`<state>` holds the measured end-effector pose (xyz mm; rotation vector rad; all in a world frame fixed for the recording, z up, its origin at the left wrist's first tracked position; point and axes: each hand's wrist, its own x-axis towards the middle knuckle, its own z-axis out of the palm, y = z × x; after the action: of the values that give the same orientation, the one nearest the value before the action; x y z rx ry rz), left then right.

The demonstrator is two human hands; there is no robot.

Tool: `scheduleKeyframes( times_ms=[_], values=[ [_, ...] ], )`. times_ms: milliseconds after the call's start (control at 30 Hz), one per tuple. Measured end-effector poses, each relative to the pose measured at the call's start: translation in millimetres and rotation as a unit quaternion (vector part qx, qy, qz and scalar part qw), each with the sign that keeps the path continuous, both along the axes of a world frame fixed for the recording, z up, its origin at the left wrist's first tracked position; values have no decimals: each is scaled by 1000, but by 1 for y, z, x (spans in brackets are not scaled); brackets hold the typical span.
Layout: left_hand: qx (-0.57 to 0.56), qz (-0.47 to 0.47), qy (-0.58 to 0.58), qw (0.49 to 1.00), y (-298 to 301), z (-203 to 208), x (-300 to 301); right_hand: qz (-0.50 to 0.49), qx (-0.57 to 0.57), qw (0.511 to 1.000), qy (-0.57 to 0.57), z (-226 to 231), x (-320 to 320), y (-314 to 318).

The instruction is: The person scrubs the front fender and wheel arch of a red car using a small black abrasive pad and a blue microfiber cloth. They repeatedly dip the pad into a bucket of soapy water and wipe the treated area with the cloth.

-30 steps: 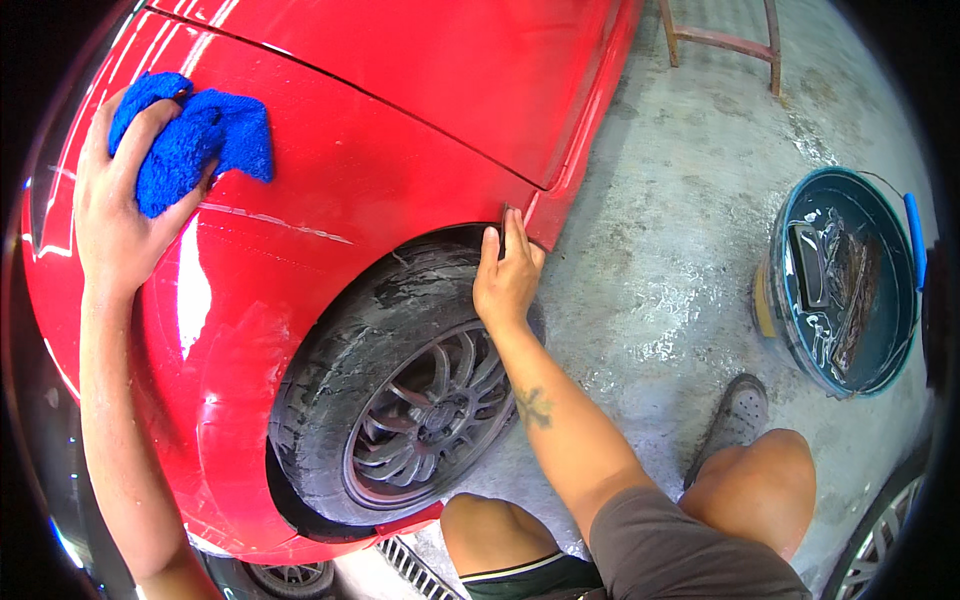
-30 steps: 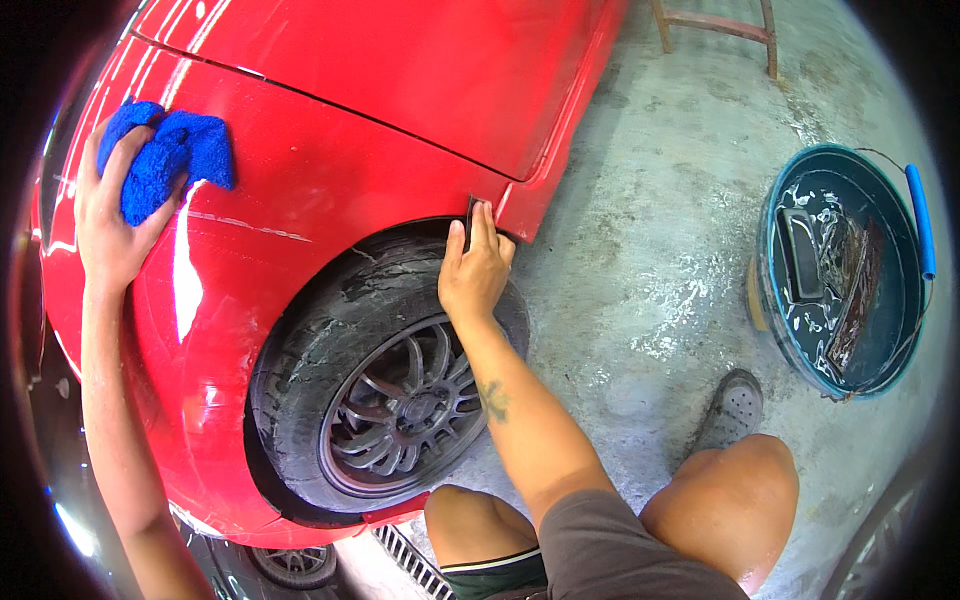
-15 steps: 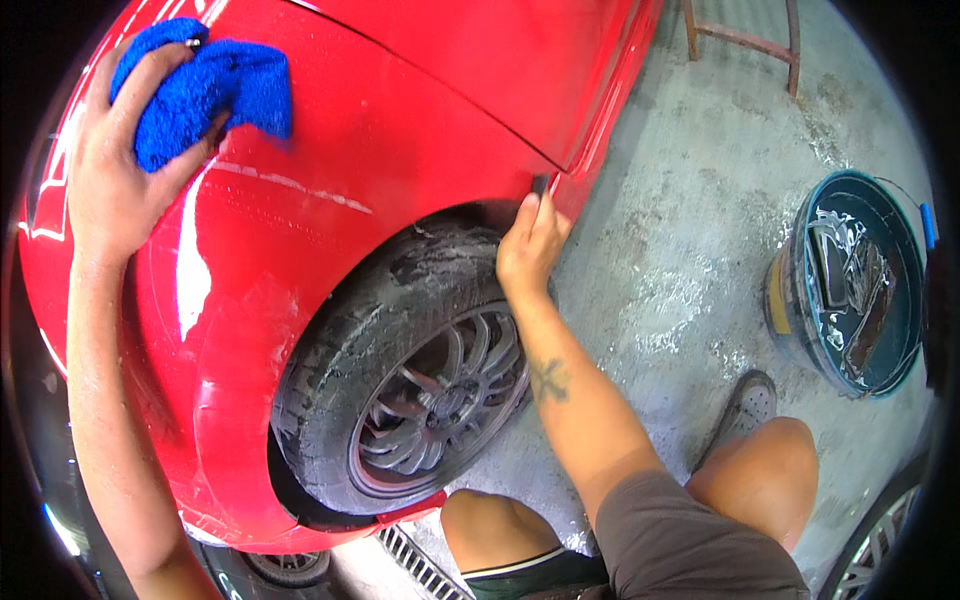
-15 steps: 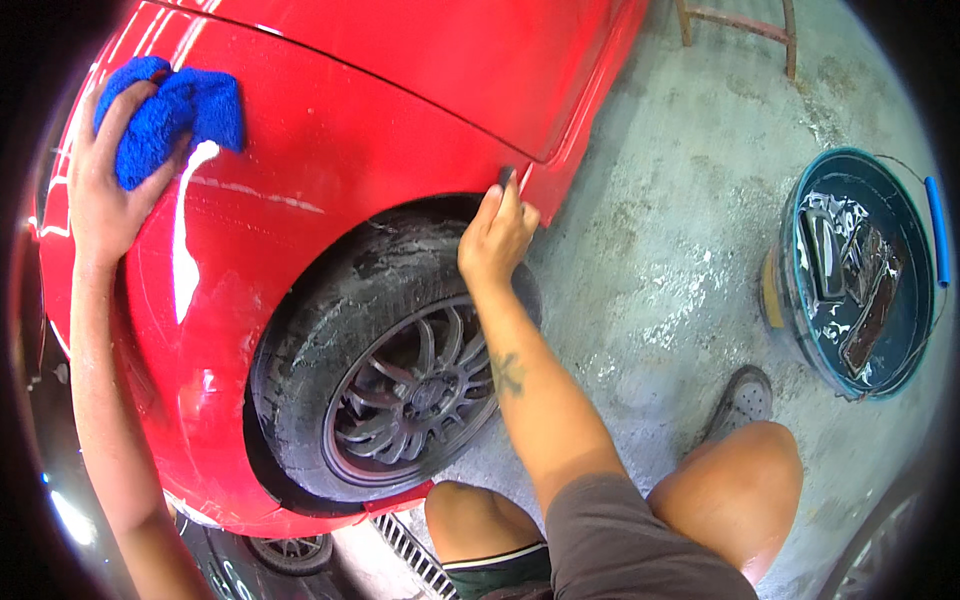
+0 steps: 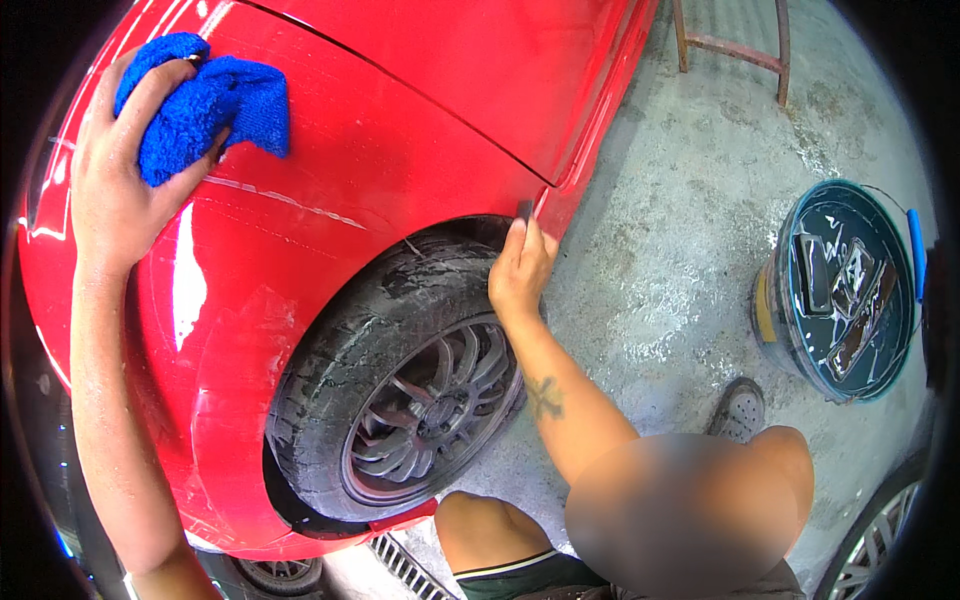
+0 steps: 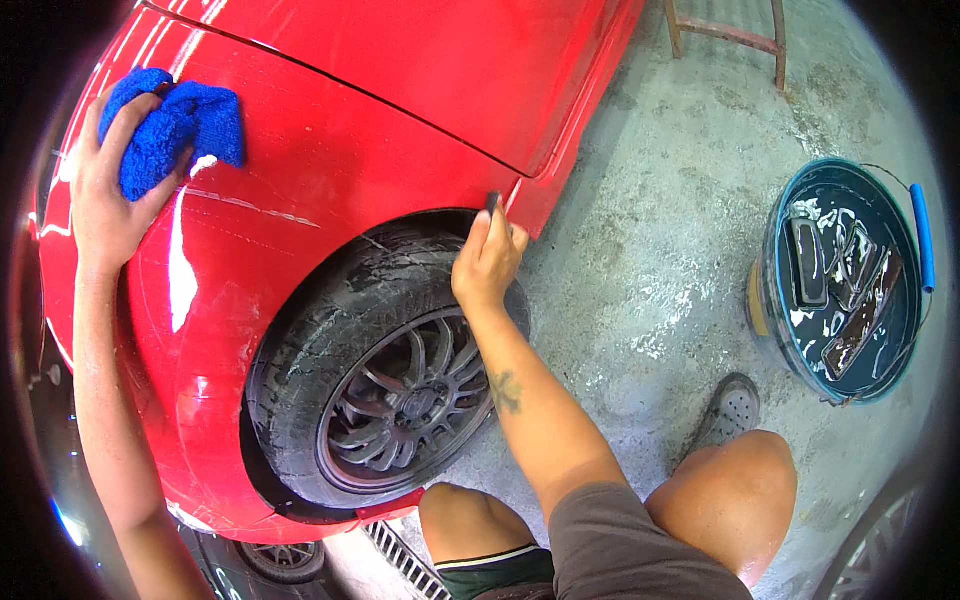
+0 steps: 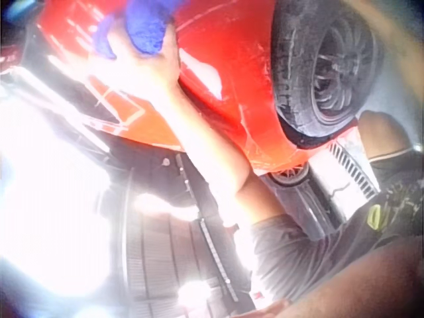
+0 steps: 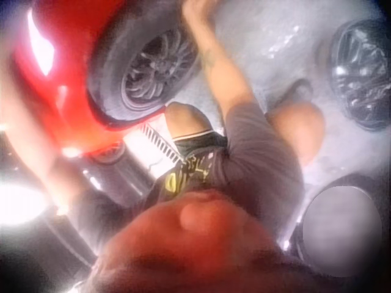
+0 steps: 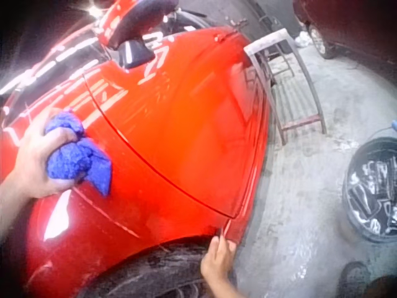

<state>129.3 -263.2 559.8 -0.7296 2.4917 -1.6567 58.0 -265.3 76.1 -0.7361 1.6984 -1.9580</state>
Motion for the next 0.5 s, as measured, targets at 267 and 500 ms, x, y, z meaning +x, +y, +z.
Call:
scheduleKeyframes(
  times_ms=[267, 500],
  values=[
    [-10, -3, -4, 1000, -3, 2, 11, 53, -73, 959, -267, -49, -88, 24],
    [-2, 2, -5, 1000, -14, 4, 12, 388, 82, 917, -47, -35, -101, 37]
  ],
)
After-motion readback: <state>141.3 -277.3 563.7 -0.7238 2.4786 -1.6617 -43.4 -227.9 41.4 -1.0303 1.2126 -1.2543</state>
